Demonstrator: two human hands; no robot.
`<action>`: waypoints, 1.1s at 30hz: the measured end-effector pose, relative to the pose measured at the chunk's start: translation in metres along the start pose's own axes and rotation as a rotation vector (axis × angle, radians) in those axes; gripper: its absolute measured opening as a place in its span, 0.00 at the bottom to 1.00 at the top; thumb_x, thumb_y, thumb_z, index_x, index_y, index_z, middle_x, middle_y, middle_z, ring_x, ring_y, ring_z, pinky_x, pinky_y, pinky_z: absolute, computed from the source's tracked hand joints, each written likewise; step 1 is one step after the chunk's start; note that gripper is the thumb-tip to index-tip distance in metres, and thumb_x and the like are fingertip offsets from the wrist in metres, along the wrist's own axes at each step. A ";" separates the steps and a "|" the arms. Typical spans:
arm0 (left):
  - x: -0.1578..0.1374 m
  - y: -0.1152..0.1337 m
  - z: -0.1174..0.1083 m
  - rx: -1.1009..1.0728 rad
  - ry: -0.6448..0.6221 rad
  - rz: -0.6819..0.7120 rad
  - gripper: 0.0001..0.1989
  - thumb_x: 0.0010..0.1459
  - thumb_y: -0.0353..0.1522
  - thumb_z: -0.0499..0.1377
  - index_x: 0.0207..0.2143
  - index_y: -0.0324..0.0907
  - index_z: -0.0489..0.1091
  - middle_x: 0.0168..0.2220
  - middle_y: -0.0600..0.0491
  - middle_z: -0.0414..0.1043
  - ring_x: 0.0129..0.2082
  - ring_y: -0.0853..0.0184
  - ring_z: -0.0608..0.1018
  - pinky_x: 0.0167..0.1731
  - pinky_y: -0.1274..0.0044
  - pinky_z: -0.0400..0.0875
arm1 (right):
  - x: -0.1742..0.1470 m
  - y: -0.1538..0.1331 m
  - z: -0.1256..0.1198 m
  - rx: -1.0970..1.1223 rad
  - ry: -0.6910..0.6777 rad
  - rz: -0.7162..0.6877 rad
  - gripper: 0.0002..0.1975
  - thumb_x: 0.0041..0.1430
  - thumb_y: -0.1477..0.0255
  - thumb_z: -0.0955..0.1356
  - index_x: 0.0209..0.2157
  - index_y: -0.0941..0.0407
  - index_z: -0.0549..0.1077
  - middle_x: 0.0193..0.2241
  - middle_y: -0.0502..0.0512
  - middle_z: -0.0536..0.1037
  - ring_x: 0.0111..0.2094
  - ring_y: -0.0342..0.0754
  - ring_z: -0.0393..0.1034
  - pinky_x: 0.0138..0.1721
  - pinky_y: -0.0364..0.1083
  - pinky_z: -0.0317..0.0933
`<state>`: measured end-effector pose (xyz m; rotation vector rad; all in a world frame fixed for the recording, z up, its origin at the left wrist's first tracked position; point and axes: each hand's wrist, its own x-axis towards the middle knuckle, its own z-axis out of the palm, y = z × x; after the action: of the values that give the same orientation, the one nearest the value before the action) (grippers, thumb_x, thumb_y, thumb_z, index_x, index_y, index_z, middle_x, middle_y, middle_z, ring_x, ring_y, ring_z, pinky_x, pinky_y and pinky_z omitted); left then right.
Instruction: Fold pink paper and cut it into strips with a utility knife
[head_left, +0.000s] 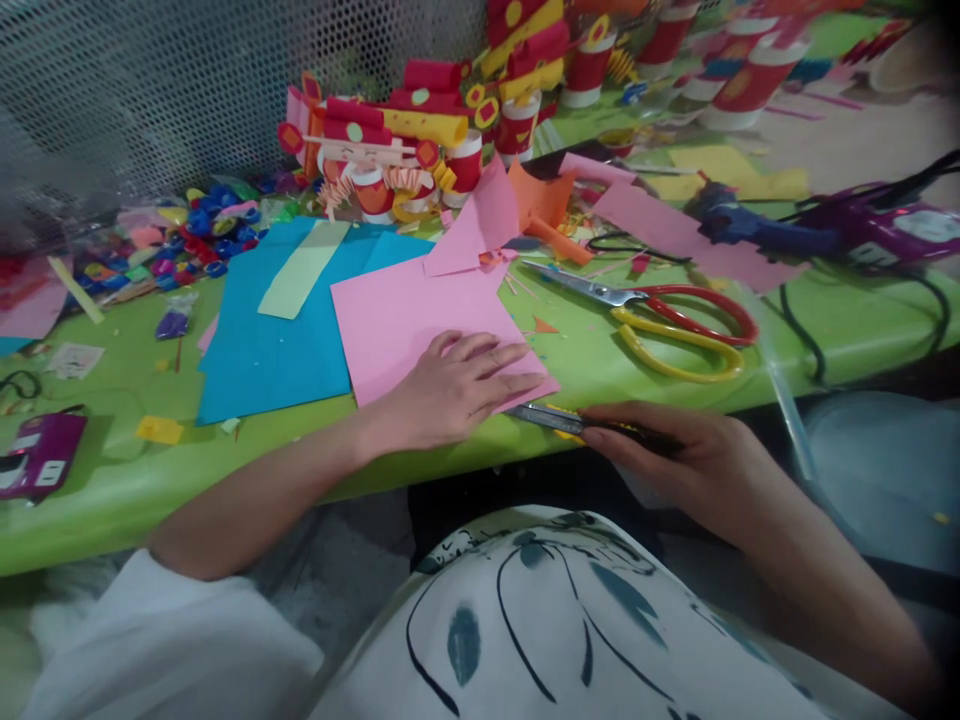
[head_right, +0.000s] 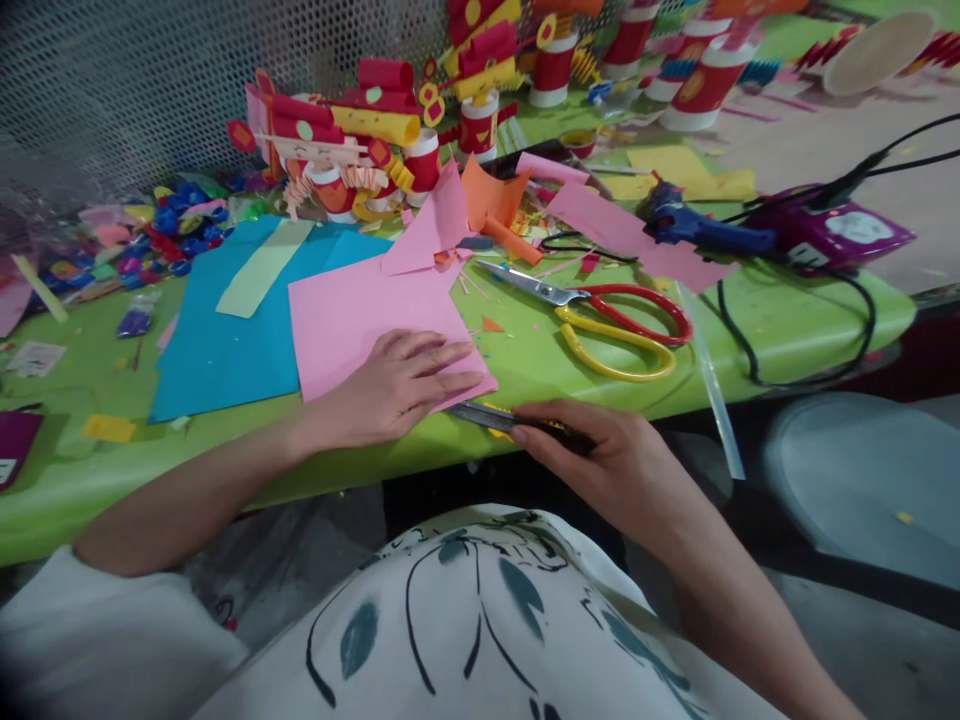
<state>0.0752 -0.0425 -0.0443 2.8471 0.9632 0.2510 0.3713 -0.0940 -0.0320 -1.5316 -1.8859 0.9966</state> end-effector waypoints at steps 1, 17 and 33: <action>0.000 0.000 0.000 -0.003 0.000 -0.008 0.25 0.79 0.35 0.46 0.74 0.53 0.66 0.77 0.49 0.62 0.72 0.51 0.64 0.69 0.54 0.55 | 0.000 -0.001 0.000 0.000 -0.007 -0.002 0.24 0.58 0.44 0.73 0.41 0.48 0.87 0.30 0.52 0.86 0.28 0.50 0.79 0.29 0.48 0.72; 0.002 0.005 -0.014 -0.344 0.314 -0.340 0.21 0.80 0.43 0.47 0.66 0.51 0.71 0.65 0.50 0.78 0.66 0.61 0.75 0.77 0.55 0.42 | 0.013 0.013 -0.007 -0.064 -0.044 -0.068 0.26 0.60 0.43 0.71 0.43 0.49 0.87 0.36 0.54 0.87 0.31 0.50 0.78 0.30 0.47 0.69; -0.037 -0.027 -0.019 0.031 -0.140 -0.019 0.26 0.78 0.43 0.51 0.75 0.59 0.64 0.80 0.47 0.53 0.77 0.46 0.58 0.73 0.45 0.52 | 0.016 0.007 -0.009 -0.043 -0.087 -0.040 0.27 0.61 0.43 0.70 0.43 0.51 0.86 0.36 0.55 0.87 0.31 0.50 0.78 0.31 0.47 0.68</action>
<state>0.0264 -0.0423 -0.0347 2.8372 0.9734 0.0343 0.3788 -0.0761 -0.0332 -1.4909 -2.0021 1.0261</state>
